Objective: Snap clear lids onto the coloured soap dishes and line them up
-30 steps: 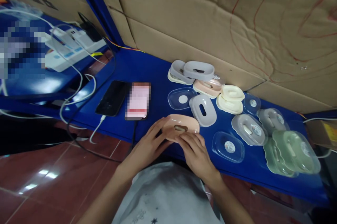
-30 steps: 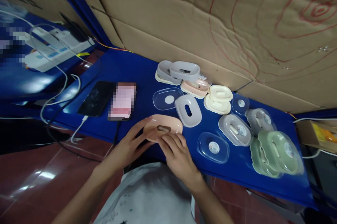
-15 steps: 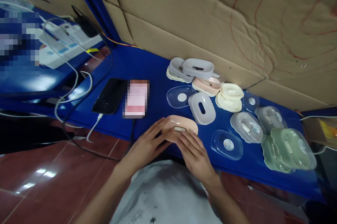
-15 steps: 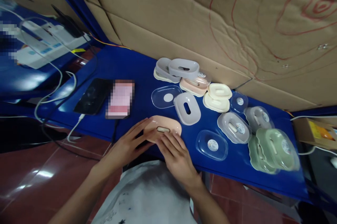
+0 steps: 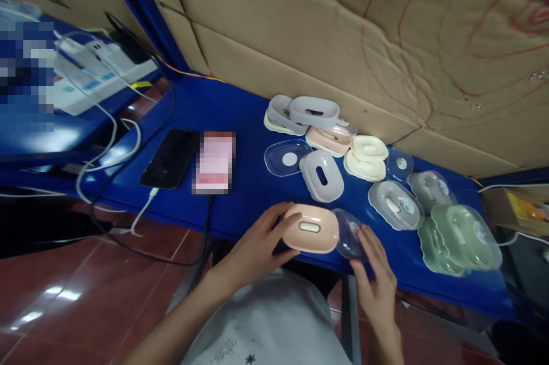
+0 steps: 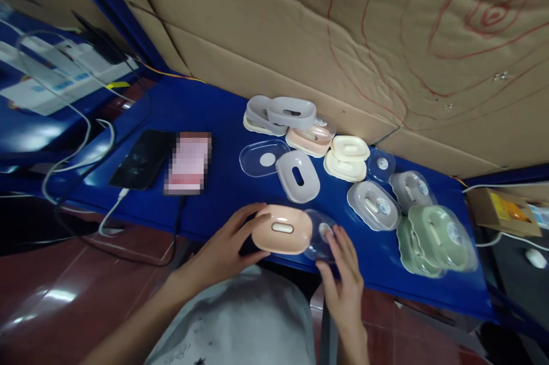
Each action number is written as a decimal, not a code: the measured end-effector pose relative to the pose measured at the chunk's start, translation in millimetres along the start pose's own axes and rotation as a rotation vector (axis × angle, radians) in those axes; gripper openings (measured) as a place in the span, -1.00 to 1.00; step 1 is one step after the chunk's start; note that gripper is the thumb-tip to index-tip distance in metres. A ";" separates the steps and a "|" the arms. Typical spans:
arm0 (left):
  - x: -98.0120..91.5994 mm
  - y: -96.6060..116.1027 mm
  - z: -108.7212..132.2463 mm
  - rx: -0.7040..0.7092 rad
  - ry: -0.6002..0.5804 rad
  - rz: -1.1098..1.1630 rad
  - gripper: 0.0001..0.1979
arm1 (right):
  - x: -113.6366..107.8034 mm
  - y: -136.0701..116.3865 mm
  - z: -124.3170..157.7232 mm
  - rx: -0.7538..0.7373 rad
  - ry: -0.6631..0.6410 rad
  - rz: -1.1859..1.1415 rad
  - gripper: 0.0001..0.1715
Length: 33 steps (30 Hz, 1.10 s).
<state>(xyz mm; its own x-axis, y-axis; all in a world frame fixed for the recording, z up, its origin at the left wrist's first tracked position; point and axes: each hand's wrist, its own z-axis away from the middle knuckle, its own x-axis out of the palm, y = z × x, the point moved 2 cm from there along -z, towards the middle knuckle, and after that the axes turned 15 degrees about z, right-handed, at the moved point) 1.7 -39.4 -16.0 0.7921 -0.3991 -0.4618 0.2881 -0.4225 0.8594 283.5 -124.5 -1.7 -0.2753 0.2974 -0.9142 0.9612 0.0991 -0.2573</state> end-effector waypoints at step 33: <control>11.2 5.0 2.8 0.079 -0.027 0.048 -0.04 | -6.4 -13.6 -48.4 -0.400 -0.335 0.038 0.02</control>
<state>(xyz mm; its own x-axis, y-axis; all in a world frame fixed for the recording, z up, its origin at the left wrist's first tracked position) 10.5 -48.3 -17.5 0.7889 -0.4416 -0.4273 0.2060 -0.4650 0.8610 271.5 -81.7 22.8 -0.1583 -0.0060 -0.9874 0.8718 0.4687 -0.1426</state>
